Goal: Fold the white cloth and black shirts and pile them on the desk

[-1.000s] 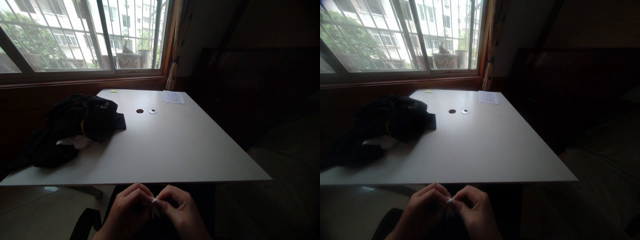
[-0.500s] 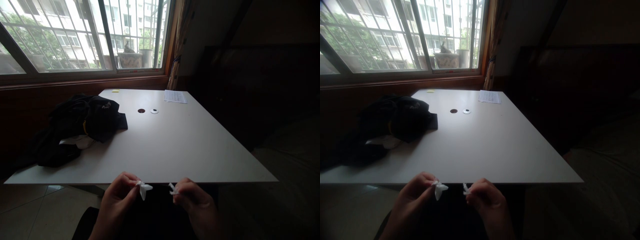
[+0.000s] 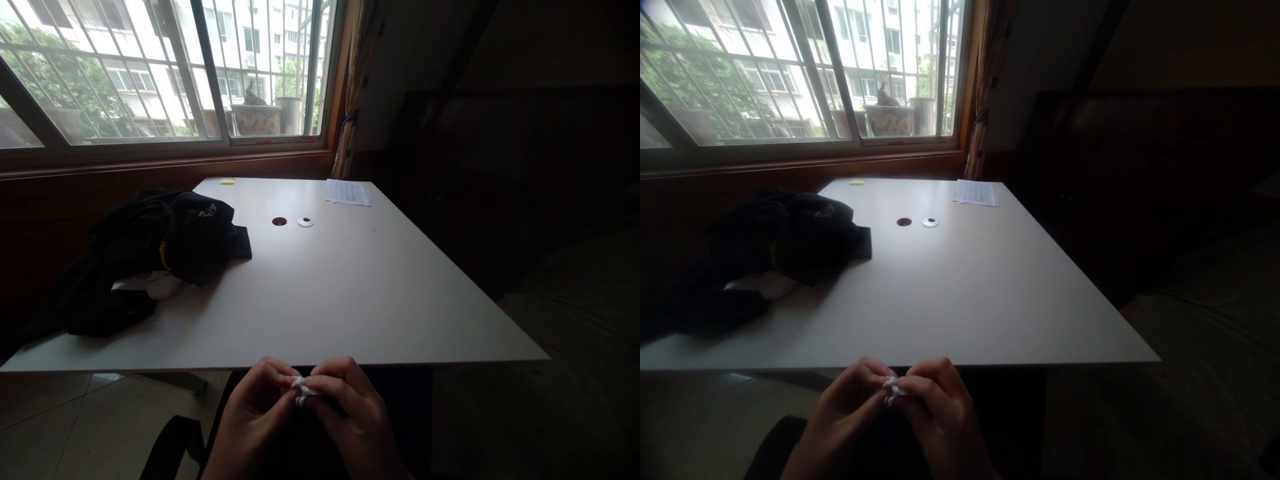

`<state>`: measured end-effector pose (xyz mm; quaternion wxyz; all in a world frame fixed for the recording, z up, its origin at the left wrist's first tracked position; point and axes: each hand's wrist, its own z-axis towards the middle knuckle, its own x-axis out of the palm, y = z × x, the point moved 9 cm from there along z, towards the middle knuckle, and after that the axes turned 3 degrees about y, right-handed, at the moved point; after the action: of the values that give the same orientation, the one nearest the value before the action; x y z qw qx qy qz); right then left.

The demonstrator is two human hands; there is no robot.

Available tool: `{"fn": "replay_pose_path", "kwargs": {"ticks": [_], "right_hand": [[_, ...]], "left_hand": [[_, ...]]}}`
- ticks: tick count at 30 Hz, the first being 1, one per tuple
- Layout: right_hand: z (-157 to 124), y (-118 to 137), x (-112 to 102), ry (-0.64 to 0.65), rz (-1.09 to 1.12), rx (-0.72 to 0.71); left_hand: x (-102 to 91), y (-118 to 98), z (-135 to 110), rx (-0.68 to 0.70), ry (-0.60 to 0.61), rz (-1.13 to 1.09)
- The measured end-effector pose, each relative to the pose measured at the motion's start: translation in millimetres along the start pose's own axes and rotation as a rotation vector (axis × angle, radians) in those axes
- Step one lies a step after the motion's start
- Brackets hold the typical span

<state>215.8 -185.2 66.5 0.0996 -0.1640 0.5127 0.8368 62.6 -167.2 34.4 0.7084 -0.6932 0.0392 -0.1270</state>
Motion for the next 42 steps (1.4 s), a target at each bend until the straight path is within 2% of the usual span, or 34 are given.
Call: {"fn": "replay_pose_path", "kwargs": {"ticks": [7, 9, 11, 13, 14, 17, 21, 25, 29, 32, 37, 39, 42], "right_hand": [[-7, 7, 5, 0.029, -0.053, -0.114], [-10, 11, 0, 0.024, -0.086, -0.154], [-13, 11, -15, -0.037, -0.073, -0.159], [-15, 2, -33, -0.126, -0.039, -0.1], [-15, -5, -40, -0.164, -0.024, -0.051], [-15, -29, -48, -0.205, 0.041, 0.129], [-15, -48, -25, -0.101, 0.231, 0.359], [-15, -44, -3, 0.006, 0.367, 0.426], [-18, -48, 5, 0.044, 0.404, 0.538], [-16, -47, 5, 0.066, 0.365, 0.533], [-8, -26, 1, 0.129, 0.302, 0.314], [-9, -23, -3, 0.113, 0.24, 0.261], [-10, -19, -10, 0.059, 0.125, 0.165]], "left_hand": [[5.1, 12, 0, -0.07, 0.025, -0.002], [-7.5, 14, 0, -0.085, -0.033, 0.015], [-32.2, 14, 0, -0.096, -0.166, 0.037], [-52.8, 13, -2, -0.08, -0.245, 0.092], [-56.7, 11, -1, -0.06, -0.231, 0.133], [-47.2, 6, -2, 0.041, -0.103, 0.279], [-16.6, -7, -7, 0.253, -0.005, 0.488], [9.7, -14, -9, 0.389, 0.103, 0.555], [18.0, -19, -11, 0.458, 0.118, 0.543], [20.0, -21, -12, 0.495, 0.109, 0.515], [15.9, -17, -8, 0.418, 0.085, 0.431], [15.9, -11, -5, 0.319, 0.118, 0.366], [15.6, 5, 0, 0.083, 0.168, 0.248]]}}
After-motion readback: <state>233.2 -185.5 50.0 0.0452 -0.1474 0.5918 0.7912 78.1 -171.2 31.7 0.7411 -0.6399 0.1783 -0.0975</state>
